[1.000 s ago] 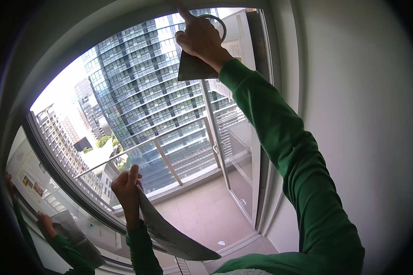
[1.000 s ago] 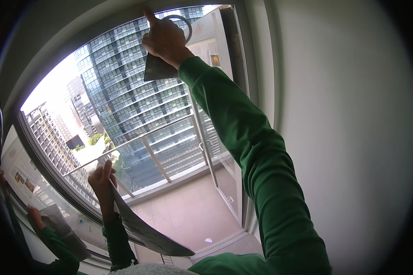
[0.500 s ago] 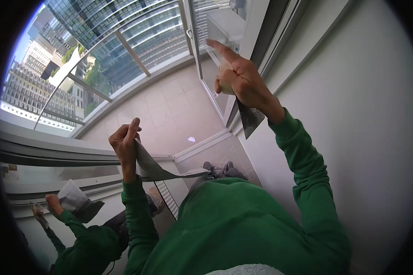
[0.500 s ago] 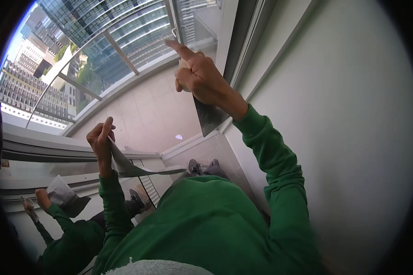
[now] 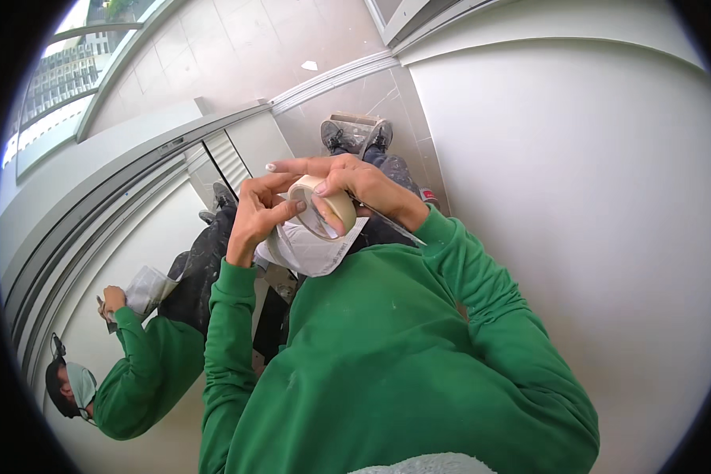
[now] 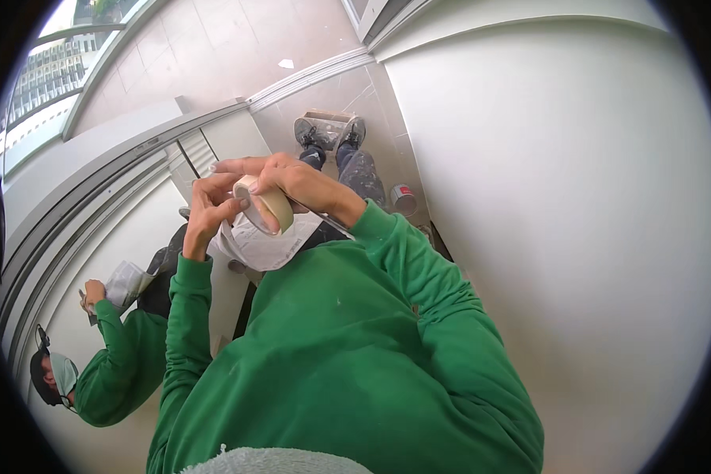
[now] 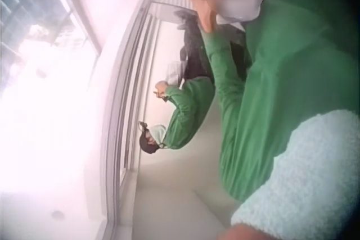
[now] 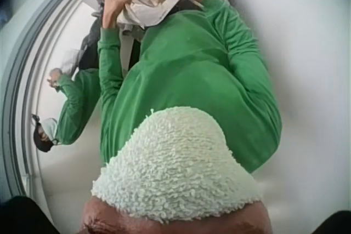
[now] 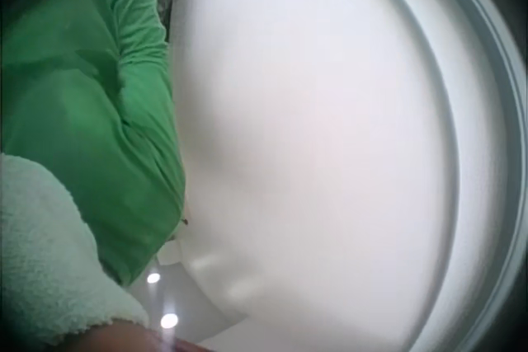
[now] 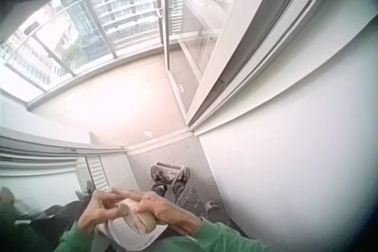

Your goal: The person scrapes a wall corner with a putty knife, walks to a storage area, and picks up newspaper and masking tape. They then apply the newspaper to the top edge of a glass door using the tape and a putty knife.

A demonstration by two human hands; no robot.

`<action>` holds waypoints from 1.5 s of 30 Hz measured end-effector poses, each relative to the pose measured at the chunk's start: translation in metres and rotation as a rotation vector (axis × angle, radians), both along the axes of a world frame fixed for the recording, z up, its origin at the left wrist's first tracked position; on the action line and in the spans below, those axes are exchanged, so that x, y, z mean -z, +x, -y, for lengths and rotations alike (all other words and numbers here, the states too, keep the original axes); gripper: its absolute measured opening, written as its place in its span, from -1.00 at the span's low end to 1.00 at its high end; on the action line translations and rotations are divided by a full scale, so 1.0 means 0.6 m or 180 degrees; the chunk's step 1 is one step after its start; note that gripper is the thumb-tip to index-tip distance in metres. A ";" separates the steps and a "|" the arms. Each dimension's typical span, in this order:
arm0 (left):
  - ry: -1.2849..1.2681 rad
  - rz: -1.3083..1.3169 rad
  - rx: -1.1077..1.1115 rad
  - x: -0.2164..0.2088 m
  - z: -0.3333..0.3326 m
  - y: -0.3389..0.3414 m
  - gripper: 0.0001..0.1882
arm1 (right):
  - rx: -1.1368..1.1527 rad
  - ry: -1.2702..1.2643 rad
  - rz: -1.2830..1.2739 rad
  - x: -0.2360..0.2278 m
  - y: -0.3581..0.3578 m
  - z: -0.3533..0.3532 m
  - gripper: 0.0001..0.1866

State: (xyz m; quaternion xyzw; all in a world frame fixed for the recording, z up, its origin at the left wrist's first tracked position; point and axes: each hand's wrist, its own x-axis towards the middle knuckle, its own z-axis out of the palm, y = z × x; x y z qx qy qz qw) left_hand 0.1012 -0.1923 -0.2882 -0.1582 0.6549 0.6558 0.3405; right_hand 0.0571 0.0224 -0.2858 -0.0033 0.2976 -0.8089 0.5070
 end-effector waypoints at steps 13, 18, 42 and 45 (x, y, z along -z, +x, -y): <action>-0.0144 0.0964 -0.1333 0.277 0.098 -0.043 -0.71 | 0.0925 0.3137 0.1068 0.594 0.155 -0.057 -0.76; -0.0390 0.0665 -0.1641 0.385 0.084 -0.069 -0.71 | 0.0838 0.3434 0.1575 0.865 0.216 -0.049 -0.81; -0.1261 0.1097 -0.1894 0.705 0.053 -0.057 -0.76 | -0.0450 0.5716 0.1813 1.299 0.255 0.120 -0.01; -0.1300 0.1185 -0.1921 0.711 0.045 -0.059 -0.79 | -0.0593 0.5779 0.2041 1.299 0.254 0.126 0.02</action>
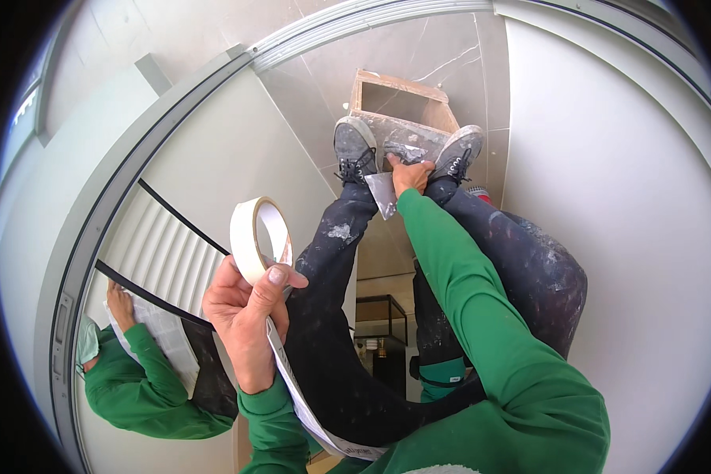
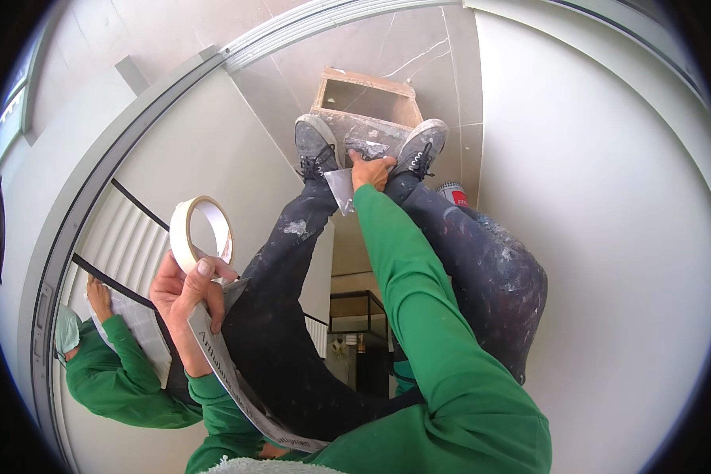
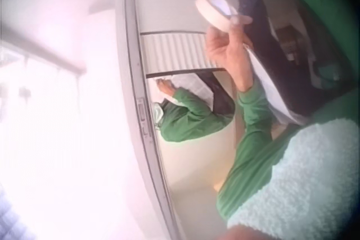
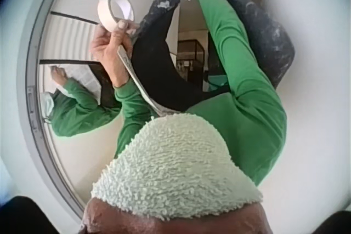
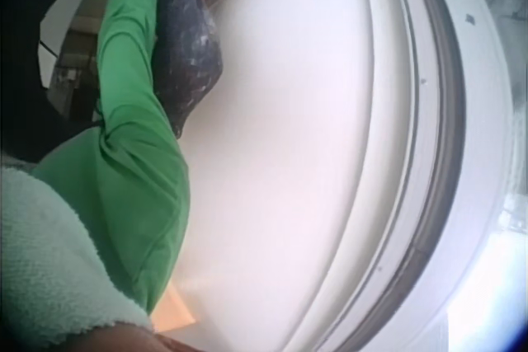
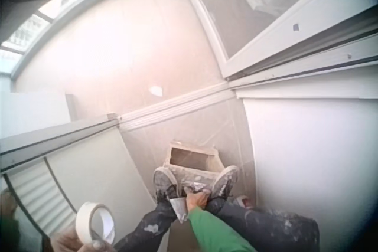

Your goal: The person scrapes a wall corner with a putty knife, walks to a storage area, and picks up newspaper and masking tape. They then apply the newspaper to the top edge of a glass door using the tape and a putty knife.

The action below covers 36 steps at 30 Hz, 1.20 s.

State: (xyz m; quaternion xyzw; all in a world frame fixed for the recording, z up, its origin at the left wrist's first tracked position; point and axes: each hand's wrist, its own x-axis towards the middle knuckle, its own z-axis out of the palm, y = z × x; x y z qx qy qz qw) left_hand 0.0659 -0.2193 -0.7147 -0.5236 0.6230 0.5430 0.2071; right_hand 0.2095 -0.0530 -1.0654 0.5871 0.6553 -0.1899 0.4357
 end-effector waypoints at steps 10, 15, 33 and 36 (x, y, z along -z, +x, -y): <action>-0.0144 0.0073 0.0535 0.028 -0.029 0.005 -0.71 | -0.0472 -0.0227 -0.0875 0.024 0.027 -0.034 -0.36; 0.0002 -0.0155 0.0382 0.009 -0.026 -0.007 -0.61 | -0.0644 -0.1166 -0.2049 -0.003 0.028 -0.092 -0.63; 0.1554 -0.2304 0.0493 -0.634 -0.054 -0.101 -0.61 | 0.1907 -0.3756 -0.3592 -1.184 -0.417 -0.142 -0.77; 0.1905 -0.2695 0.0649 -0.742 -0.109 -0.104 -0.75 | 0.1691 -0.3850 -0.3792 -1.329 -0.417 -0.143 -0.77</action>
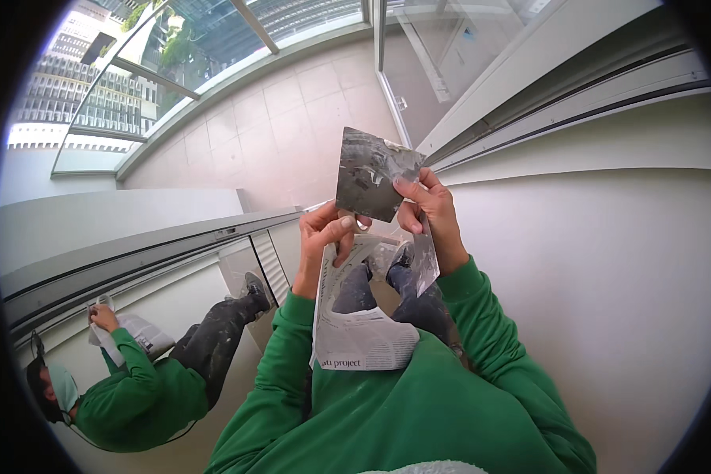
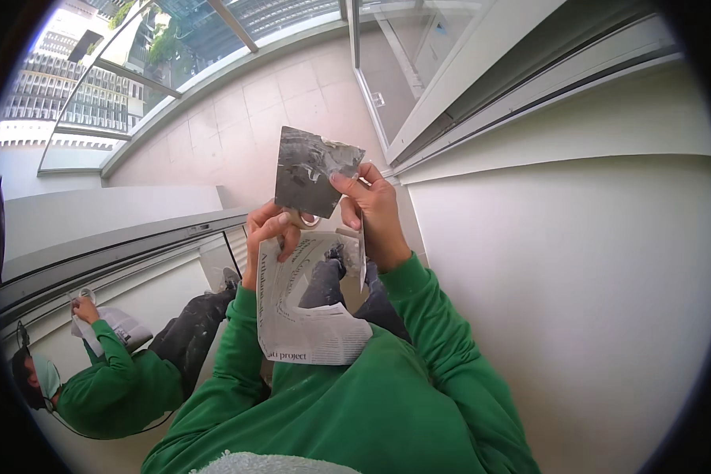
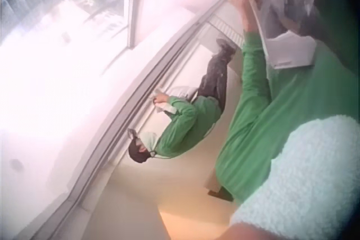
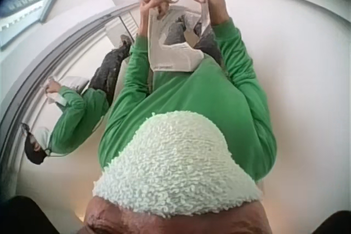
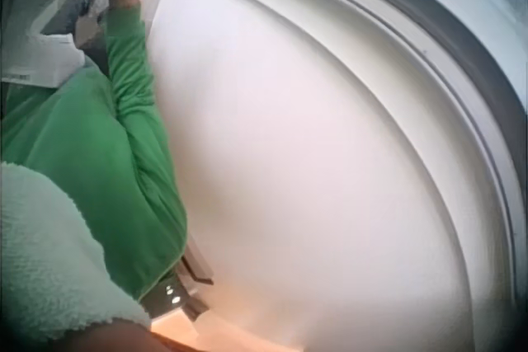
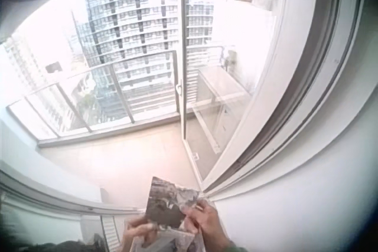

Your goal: The person scrapes a wall corner with a putty knife, walks to a storage area, and picks up newspaper and masking tape. They then apply the newspaper to the top edge of a glass door using the tape and a putty knife.

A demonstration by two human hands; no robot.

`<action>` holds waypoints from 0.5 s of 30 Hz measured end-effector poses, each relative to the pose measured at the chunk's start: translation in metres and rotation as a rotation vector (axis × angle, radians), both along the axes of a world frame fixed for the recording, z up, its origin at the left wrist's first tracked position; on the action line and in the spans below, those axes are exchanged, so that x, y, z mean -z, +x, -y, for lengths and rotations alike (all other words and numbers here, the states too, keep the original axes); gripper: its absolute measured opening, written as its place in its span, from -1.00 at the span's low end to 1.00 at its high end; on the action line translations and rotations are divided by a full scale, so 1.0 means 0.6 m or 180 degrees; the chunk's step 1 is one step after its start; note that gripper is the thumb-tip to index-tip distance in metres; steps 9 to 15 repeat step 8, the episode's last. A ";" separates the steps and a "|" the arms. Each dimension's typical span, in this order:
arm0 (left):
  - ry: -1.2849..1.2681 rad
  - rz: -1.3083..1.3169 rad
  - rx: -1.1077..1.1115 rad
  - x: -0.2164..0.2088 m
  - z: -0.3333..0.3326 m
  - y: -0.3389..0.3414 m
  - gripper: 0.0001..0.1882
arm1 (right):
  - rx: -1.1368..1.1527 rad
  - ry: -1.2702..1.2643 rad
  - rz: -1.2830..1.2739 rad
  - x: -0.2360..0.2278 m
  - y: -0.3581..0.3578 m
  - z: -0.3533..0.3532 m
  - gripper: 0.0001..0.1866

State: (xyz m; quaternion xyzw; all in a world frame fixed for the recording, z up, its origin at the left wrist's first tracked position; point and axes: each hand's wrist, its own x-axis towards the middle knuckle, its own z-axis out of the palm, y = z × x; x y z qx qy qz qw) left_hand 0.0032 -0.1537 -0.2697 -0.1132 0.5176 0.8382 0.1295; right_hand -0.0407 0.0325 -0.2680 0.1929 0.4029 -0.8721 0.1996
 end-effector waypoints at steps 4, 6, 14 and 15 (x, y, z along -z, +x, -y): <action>-0.0770 -0.0011 -0.0039 -0.098 -0.098 -0.032 -0.70 | 0.0321 0.0286 -0.0528 -0.074 0.025 -0.048 -0.80; -0.0561 -0.0152 -0.0012 -0.098 -0.108 -0.052 -0.78 | 0.0555 0.0611 -0.0697 -0.071 0.037 -0.082 -0.76; -0.0418 -0.0444 0.0588 -0.091 -0.210 -0.063 -0.78 | 0.0689 0.1326 -0.0615 -0.044 0.087 -0.142 -0.59; -0.0418 -0.0444 0.0588 -0.091 -0.210 -0.063 -0.78 | 0.0689 0.1326 -0.0615 -0.044 0.087 -0.142 -0.59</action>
